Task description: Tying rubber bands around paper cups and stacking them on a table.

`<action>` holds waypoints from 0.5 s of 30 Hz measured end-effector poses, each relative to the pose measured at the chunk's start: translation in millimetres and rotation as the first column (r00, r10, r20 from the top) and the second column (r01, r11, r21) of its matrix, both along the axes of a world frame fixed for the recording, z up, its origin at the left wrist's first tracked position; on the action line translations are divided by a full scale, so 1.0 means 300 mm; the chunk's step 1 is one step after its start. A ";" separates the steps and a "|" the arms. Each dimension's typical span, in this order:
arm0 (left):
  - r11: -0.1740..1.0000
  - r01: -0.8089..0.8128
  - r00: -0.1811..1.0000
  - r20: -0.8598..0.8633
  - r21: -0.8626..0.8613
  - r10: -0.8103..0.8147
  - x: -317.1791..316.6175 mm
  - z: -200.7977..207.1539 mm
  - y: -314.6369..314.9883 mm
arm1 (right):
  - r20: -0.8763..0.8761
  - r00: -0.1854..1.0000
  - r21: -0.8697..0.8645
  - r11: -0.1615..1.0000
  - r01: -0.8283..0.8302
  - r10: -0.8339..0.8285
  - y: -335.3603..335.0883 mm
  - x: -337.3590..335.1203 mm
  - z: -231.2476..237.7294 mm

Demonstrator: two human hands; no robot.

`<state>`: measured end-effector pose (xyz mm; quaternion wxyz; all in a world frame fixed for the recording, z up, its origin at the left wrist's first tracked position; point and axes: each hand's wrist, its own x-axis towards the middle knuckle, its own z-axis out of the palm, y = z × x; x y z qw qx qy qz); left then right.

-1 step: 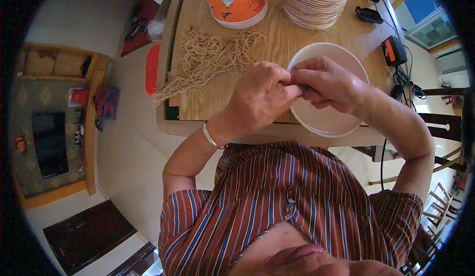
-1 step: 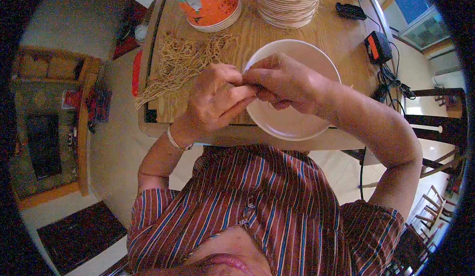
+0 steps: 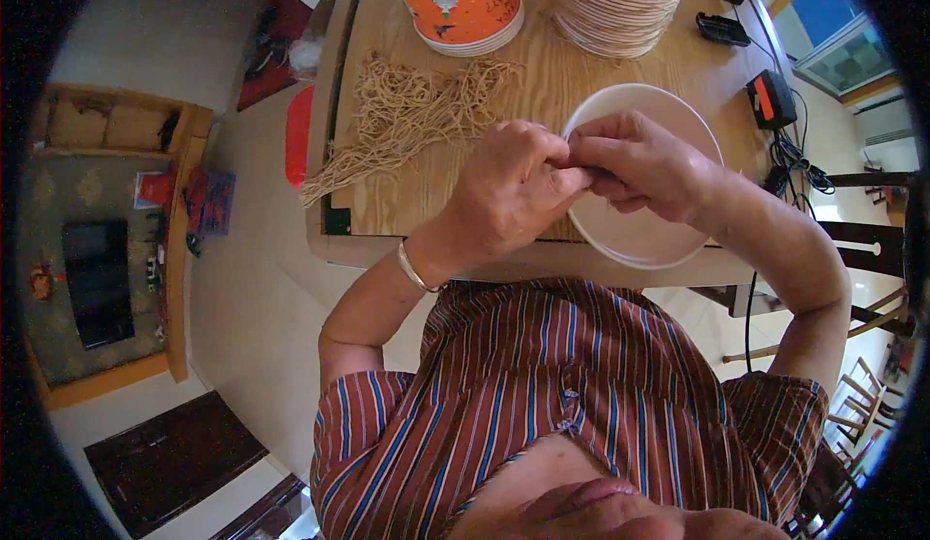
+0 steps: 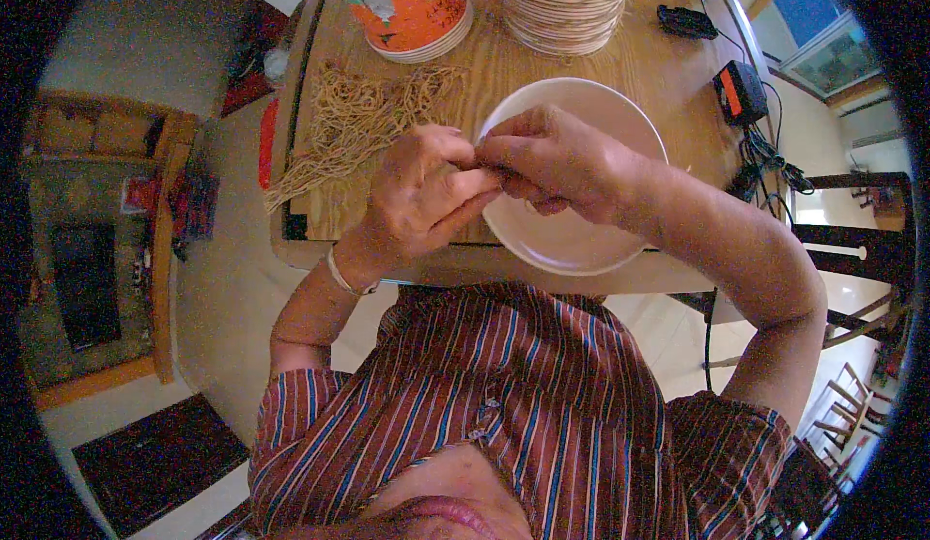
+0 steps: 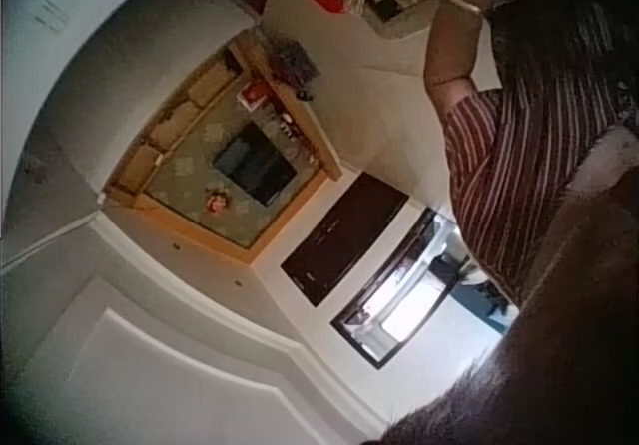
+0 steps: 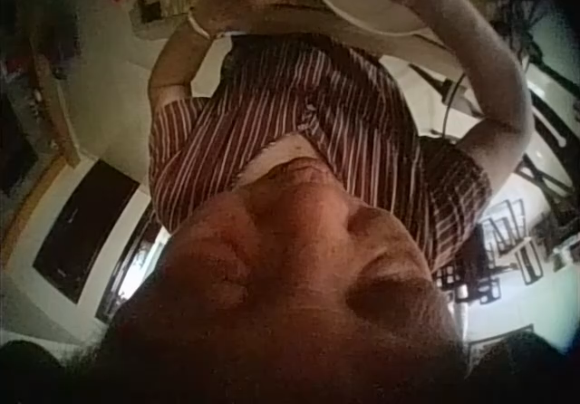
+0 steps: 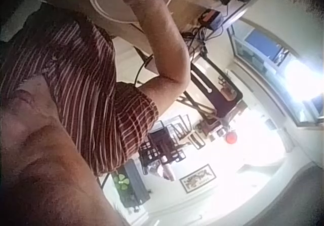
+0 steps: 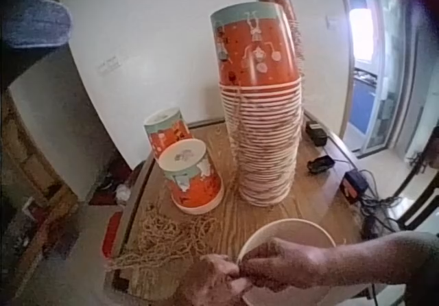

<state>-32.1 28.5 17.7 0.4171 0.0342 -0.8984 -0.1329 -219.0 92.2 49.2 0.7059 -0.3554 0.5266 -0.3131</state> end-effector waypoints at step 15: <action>0.798 0.004 1.000 -0.007 0.603 0.000 0.027 -0.008 0.022 | -0.042 0.999 -0.050 0.999 0.011 -0.013 0.013 0.004 -0.008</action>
